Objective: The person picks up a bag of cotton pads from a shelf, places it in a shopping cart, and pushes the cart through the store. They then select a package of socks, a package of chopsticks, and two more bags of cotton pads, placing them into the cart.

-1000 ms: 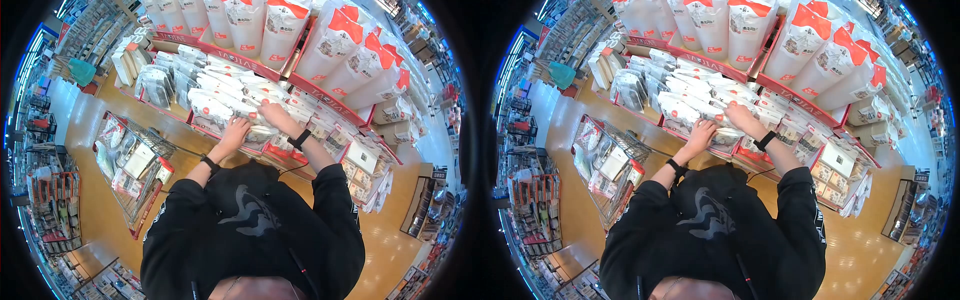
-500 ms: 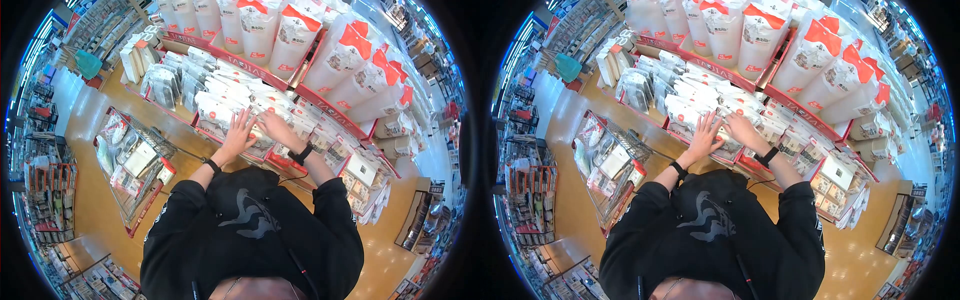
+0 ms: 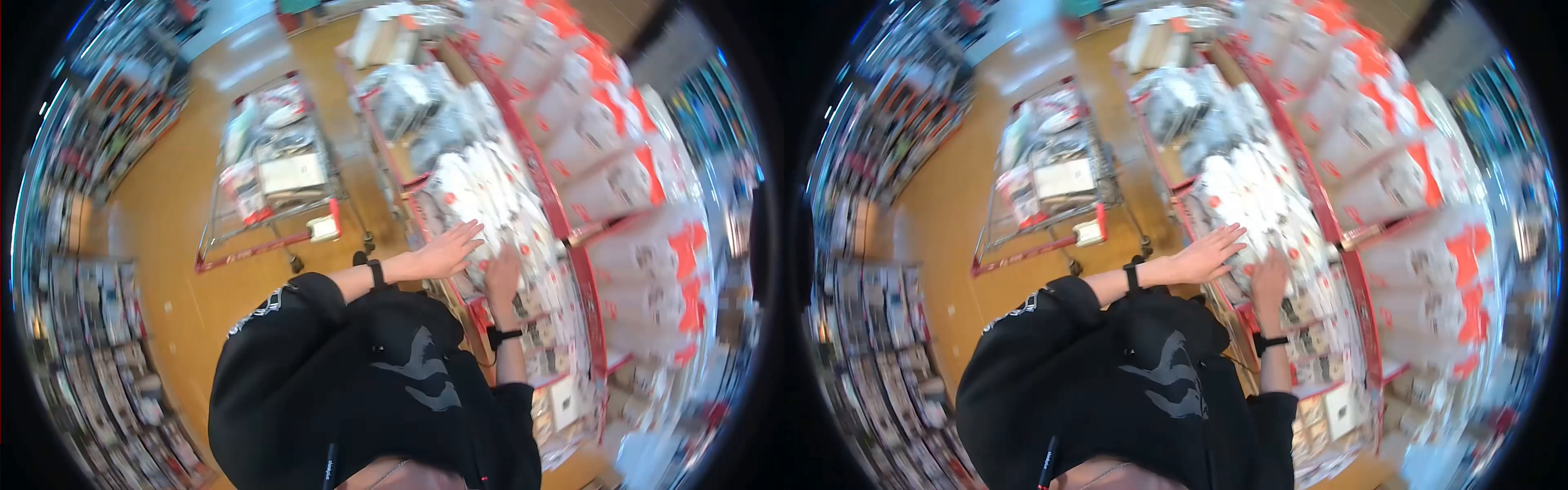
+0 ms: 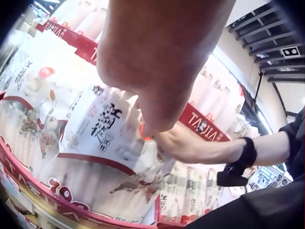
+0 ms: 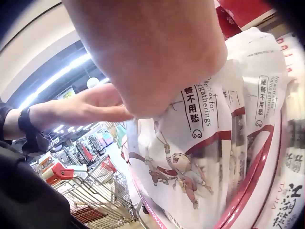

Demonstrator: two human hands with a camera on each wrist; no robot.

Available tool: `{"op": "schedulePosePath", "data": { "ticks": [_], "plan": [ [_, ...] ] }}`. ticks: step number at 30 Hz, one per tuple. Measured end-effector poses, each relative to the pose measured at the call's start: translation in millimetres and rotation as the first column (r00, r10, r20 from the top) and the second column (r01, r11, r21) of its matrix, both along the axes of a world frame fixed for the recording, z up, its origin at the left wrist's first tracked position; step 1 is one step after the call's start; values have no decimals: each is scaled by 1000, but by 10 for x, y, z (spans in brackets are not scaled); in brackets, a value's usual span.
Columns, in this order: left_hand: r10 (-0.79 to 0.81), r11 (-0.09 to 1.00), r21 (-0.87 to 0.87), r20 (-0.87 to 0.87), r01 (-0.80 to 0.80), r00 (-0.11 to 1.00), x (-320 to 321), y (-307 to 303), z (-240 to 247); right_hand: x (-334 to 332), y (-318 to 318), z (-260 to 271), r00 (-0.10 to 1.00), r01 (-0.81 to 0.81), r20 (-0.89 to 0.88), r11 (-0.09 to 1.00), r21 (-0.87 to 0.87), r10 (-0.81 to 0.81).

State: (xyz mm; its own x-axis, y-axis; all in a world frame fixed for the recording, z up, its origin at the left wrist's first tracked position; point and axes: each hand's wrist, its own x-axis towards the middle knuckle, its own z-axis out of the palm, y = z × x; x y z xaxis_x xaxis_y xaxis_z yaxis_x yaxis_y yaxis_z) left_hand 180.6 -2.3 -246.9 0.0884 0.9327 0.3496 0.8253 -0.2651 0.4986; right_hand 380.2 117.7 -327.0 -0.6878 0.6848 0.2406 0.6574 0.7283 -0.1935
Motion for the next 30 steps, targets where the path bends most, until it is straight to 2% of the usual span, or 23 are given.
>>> {"op": "schedulePosePath", "data": {
  "ticks": [1,3,4,5,6,7,8,10,13,14,16,17,19,20,21,23,25,27,28,29,30],
  "plan": [
    [67,998,-7,-6,-67,998,-166,-150,175,-12,2,-13,1000,7,-10,1000,-10,-7],
    [205,974,41,277,-225,939,-627,-526,442,-49,-52,24,1000,-18,-23,999,-28,17],
    [316,932,66,330,-356,890,-910,-705,496,-50,-68,66,998,-1,-57,999,-47,-1],
    [494,858,-66,377,-509,784,-1203,-945,605,-50,-76,85,996,20,-88,998,-65,-25],
    [629,734,-67,443,-676,639,-1461,-1133,670,-55,-90,83,996,-7,-84,998,-62,2],
    [698,669,-272,551,-692,458,-1832,-1386,674,-59,-98,80,995,10,-101,999,-47,-15],
    [708,617,-407,660,-673,250,-2178,-1673,698,-63,-97,87,992,31,-118,999,-28,-34],
    [792,459,-425,594,-780,143,-2844,-2165,524,-69,-75,76,994,26,-109,999,-18,-28],
    [822,286,-462,568,-839,-32,-3868,-2883,-164,-116,-136,89,991,58,-120,998,-22,-60],
    [821,285,-465,569,-838,-37,-4079,-3073,-321,-122,-132,85,990,70,-125,997,-16,-71],
    [917,127,-609,373,-783,-141,-4453,-3358,-593,-199,-253,109,981,142,-126,989,-26,-145],
    [916,131,-618,375,-775,-145,-4624,-3464,-747,-263,-325,118,983,143,-114,989,-20,-145],
    [850,280,-775,474,-566,-229,-4840,-3619,-1040,-353,-482,113,952,174,-257,985,14,-165],
    [815,292,-783,504,-549,-285,-4897,-3648,-1225,-398,-574,114,948,202,-254,979,21,-190],
    [815,294,-792,500,-535,-291,-5010,-3661,-1482,-513,-699,174,952,205,-239,978,26,-193],
    [830,321,-815,488,-483,-270,-5259,-3668,-2053,-796,-968,338,895,264,-362,964,-42,-260],
    [836,332,-834,477,-440,-273,-5317,-3510,-2202,-948,-1163,323,893,271,-353,960,-73,-279],
    [912,228,-821,368,-524,-180,-5339,-3312,-2372,-1040,-1351,349,889,285,-341,953,-107,-304],
    [914,233,-830,365,-507,-177,-5327,-3251,-2448,-1101,-1446,382,934,254,-234,962,-104,-271],
    [891,249,-764,422,-596,-169,-5277,-3199,-2518,-1162,-1543,406,964,224,-125,969,-106,-236],
    [864,260,-688,479,-677,-154,-5226,-3151,-2586,-1272,-1694,464,954,217,-166,955,-201,-251]
  ]
}}
